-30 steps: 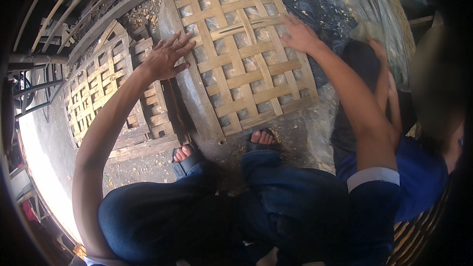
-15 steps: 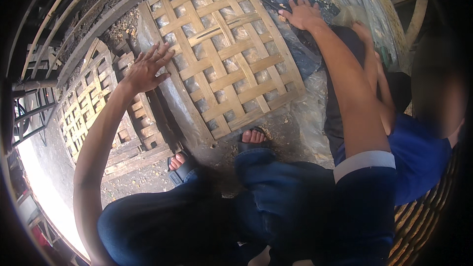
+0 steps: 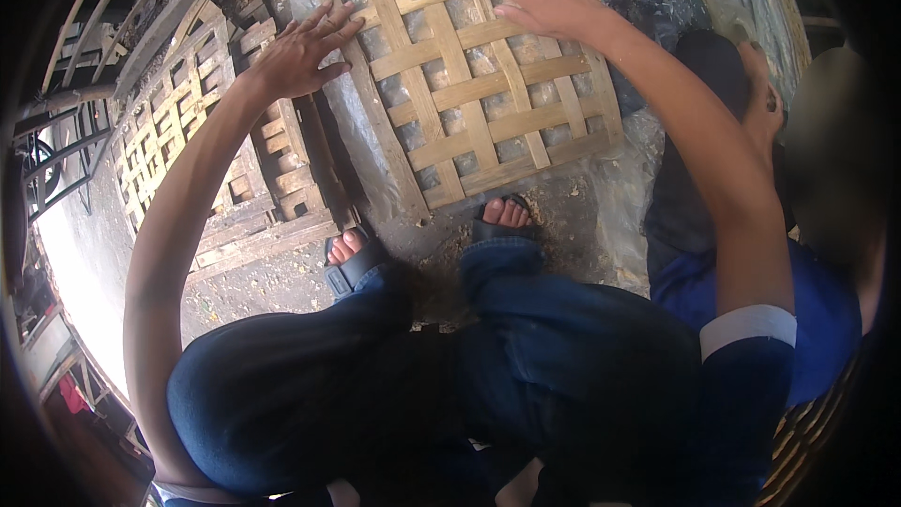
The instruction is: The person sits on the floor and assembles a bamboo tray by placing a plastic sheet over a base, positioning a woven bamboo grid on top, and pressing it down. They then cover the assembled tray with another plastic sheet.
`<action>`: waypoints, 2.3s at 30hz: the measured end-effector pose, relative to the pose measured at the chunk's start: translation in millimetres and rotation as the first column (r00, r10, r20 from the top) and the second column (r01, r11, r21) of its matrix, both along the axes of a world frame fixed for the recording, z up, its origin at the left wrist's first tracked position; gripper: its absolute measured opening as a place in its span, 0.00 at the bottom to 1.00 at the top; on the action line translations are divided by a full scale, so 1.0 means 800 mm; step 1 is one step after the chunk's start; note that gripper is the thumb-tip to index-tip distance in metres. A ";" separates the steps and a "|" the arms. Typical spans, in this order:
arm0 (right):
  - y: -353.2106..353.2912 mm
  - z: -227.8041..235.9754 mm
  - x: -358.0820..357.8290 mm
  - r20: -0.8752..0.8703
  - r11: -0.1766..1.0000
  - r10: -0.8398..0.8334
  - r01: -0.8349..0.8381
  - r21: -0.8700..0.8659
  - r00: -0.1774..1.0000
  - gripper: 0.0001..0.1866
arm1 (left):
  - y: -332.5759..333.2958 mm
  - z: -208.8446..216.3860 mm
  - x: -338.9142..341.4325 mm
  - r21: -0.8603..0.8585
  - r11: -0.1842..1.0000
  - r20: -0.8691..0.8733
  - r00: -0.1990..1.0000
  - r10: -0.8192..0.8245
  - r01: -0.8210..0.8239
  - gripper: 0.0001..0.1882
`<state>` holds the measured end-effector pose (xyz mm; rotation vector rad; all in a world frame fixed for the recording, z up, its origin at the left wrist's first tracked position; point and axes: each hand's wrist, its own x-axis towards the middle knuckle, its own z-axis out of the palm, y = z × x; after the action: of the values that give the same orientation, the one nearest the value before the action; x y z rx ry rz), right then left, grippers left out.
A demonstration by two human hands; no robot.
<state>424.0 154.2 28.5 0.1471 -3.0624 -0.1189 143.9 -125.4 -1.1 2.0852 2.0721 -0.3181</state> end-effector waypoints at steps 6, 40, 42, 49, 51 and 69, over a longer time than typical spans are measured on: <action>-0.127 -0.031 0.002 0.150 0.964 0.216 -0.186 -0.191 0.965 0.38 | -0.001 -0.004 -0.004 0.001 1.000 0.026 1.000 -0.008 0.008 0.37; -0.184 -0.033 0.005 0.134 0.865 0.437 -0.375 -0.334 0.889 0.21 | -0.008 0.004 0.004 0.035 0.999 0.078 0.997 0.010 -0.012 0.36; -0.186 -0.033 0.005 0.137 0.867 0.417 -0.349 -0.355 0.898 0.19 | -0.009 0.006 0.006 0.014 1.000 0.080 0.997 0.020 -0.021 0.36; -0.186 -0.028 0.004 0.179 0.861 0.397 -0.297 -0.413 0.900 0.17 | -0.011 0.018 0.015 -0.048 0.998 0.112 0.993 0.048 -0.043 0.39; -0.187 -0.026 0.000 0.181 0.848 0.414 -0.306 -0.432 0.892 0.17 | -0.016 0.018 0.014 -0.040 0.998 0.118 0.992 0.055 -0.051 0.39; -0.182 -0.025 0.001 0.217 0.825 0.409 -0.258 -0.502 0.886 0.19 | -0.015 0.016 0.012 -0.034 0.997 0.179 0.981 0.073 -0.068 0.39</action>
<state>424.7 8.9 8.4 0.7405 -3.1925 0.7211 153.6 -137.4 11.6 1.9416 2.0178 -0.1411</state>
